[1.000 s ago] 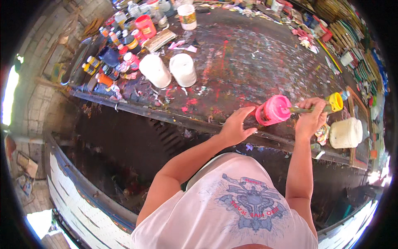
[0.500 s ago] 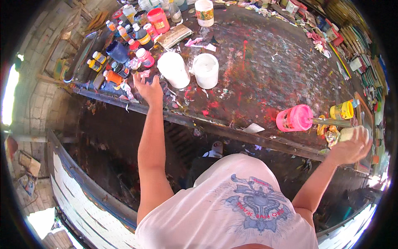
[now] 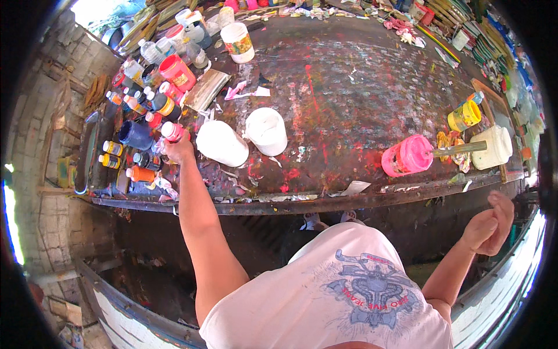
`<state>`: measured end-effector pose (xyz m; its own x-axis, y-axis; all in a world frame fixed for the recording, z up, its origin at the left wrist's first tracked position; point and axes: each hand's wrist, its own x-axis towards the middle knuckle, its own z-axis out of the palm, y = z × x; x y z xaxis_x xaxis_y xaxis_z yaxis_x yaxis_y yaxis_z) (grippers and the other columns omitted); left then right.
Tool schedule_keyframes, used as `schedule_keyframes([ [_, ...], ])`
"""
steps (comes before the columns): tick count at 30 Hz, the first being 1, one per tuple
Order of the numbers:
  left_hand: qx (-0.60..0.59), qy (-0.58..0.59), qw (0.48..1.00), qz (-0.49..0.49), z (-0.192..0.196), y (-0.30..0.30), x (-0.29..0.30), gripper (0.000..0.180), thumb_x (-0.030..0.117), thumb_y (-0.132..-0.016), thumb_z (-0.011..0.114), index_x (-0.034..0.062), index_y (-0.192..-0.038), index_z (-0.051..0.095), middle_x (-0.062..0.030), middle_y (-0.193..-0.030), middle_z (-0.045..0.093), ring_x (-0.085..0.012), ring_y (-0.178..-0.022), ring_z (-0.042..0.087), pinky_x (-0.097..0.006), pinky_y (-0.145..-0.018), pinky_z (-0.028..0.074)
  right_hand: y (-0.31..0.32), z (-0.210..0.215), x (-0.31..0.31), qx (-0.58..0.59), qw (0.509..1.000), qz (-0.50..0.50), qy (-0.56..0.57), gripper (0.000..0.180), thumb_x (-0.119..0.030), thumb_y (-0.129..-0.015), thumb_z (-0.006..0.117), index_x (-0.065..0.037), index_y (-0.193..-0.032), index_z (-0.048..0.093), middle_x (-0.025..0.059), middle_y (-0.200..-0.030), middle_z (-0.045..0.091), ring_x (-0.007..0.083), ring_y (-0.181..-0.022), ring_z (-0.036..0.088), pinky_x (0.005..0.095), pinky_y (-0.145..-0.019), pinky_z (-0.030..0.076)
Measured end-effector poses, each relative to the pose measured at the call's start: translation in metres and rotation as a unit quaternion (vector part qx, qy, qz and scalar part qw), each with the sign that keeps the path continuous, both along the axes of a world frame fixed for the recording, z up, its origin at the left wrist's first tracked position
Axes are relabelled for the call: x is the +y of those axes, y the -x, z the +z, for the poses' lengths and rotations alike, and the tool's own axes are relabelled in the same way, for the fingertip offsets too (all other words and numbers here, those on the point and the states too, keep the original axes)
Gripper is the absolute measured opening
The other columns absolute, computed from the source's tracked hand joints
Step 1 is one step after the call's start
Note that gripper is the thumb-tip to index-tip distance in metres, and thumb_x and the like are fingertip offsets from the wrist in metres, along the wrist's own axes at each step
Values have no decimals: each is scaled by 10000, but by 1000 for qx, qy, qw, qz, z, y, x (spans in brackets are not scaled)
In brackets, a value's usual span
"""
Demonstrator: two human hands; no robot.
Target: The person mixes pink paint in a small container using a wooden stick. They repeatedly stir the paint, check the consistency on the stick, and add more pink paint from a bottle. The person also briefly dips the stick into a water tray and wipes it with a cloth.
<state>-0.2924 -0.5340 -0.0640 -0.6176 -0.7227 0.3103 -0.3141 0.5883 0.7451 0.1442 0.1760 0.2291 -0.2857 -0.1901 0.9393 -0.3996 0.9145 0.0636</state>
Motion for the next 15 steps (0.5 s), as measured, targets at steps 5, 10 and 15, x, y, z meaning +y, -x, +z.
schedule_keyframes([
  [5,141,-173,972,-78,43,-44,17,627,155,-818,1030,0,-1338,714,-150,-1228,799,-292,-1082,778,-459,-990,626,29,-10,-57,-51,997,47,25,332,-231,-1142,631,84,-1059,698,216,-882,715,372,-792,717,474,-687,562],
  [10,98,-60,989,-96,108,-159,21,550,139,-852,1012,-23,-1298,736,-103,-1180,795,-224,-1101,737,-406,-1025,569,60,-20,-103,-155,980,122,19,182,-179,-1108,680,1,-1104,701,127,-871,722,327,-750,727,448,-666,579],
  [15,47,-38,974,-220,123,-280,72,460,157,-805,1025,43,-1197,813,-58,-1127,816,-203,-1022,751,-403,-957,589,90,-41,-132,-182,957,224,31,137,-132,-1033,743,-47,-1136,718,80,-847,722,280,-699,717,422,-635,572],
])
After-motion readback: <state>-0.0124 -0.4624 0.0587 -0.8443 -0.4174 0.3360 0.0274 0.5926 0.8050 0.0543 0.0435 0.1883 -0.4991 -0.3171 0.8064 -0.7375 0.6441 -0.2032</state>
